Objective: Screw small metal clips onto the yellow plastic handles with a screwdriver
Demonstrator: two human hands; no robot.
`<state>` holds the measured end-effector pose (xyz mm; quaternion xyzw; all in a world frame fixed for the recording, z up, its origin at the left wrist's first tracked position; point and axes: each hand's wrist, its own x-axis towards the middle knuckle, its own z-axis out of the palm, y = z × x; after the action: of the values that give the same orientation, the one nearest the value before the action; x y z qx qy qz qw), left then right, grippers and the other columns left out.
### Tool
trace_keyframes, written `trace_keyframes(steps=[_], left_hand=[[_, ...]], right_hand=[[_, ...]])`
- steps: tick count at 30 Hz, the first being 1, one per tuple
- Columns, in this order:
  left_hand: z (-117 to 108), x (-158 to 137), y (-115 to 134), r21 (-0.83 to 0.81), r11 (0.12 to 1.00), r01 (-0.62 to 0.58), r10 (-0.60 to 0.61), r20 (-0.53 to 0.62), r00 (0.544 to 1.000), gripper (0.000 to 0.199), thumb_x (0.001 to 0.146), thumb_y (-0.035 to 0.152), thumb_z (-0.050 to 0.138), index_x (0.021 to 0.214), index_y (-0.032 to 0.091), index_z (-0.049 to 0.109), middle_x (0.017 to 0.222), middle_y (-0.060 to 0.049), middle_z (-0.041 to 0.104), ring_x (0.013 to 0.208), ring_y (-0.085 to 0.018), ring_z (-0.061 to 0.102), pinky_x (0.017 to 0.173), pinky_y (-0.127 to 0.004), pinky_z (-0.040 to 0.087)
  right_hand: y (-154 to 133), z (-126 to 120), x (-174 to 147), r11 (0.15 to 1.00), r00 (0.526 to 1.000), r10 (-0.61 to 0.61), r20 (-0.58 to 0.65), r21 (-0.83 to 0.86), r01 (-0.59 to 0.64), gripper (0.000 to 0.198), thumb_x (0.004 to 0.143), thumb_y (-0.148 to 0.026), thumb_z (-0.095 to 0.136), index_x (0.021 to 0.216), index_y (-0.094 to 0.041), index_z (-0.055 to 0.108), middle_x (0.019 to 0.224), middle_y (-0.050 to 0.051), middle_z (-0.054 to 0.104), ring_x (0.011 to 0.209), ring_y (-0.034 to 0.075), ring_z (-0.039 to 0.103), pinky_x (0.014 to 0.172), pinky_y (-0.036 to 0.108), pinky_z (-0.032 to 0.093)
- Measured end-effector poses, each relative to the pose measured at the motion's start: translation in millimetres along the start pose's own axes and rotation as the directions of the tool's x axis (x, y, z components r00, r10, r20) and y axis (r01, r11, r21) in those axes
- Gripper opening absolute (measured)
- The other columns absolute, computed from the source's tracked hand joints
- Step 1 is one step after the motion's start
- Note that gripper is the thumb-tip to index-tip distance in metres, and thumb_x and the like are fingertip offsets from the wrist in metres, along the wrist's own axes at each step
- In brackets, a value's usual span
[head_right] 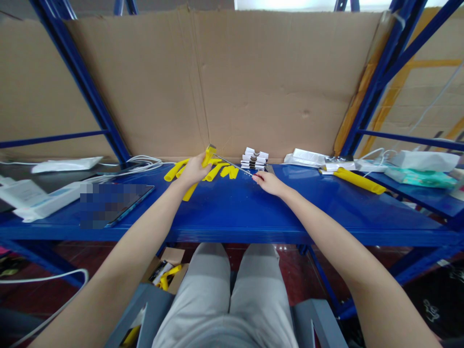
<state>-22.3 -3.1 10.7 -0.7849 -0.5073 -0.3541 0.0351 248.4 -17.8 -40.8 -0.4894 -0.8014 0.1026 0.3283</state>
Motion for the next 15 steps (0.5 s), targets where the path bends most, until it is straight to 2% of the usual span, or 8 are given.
trace_keyframes(steps=[6,11,15], left_hand=[[1.9,0.6,-0.9,-0.009,1.0,-0.012,0.012,-0.001,1.0,0.044,0.081,0.015,0.049,0.125,0.01,0.054,0.112,-0.012,0.066,0.106,-0.021,0.061,0.092,-0.028,0.045],[2.3,0.9,-1.8,-0.021,1.0,-0.019,0.019,-0.009,1.0,0.044,0.081,0.014,0.049,0.124,0.008,0.054,0.114,-0.013,0.066,0.107,-0.022,0.06,0.093,-0.029,0.045],[1.0,0.7,-1.6,-0.017,1.0,-0.022,0.022,-0.013,1.0,0.045,0.081,0.013,0.049,0.125,0.008,0.054,0.114,-0.013,0.065,0.108,-0.022,0.06,0.094,-0.028,0.045]], right_hand=[[4.8,2.8,-0.4,0.998,0.994,-0.045,-0.101,0.03,0.049,0.027,0.077,-0.046,0.054,0.081,-0.019,0.049,0.075,0.004,0.059,0.068,0.017,0.055,0.065,0.03,0.043],[4.4,2.0,0.5,1.0,0.999,0.011,-0.034,0.018,-0.011,0.031,0.083,-0.048,0.046,0.078,-0.018,0.053,0.07,0.004,0.06,0.066,0.016,0.055,0.063,0.029,0.042],[-0.2,0.0,-0.4,1.0,1.0,-0.021,0.0,-0.014,0.021,0.033,0.085,-0.047,0.041,0.07,-0.019,0.051,0.062,0.002,0.055,0.062,0.016,0.052,0.06,0.028,0.04]])
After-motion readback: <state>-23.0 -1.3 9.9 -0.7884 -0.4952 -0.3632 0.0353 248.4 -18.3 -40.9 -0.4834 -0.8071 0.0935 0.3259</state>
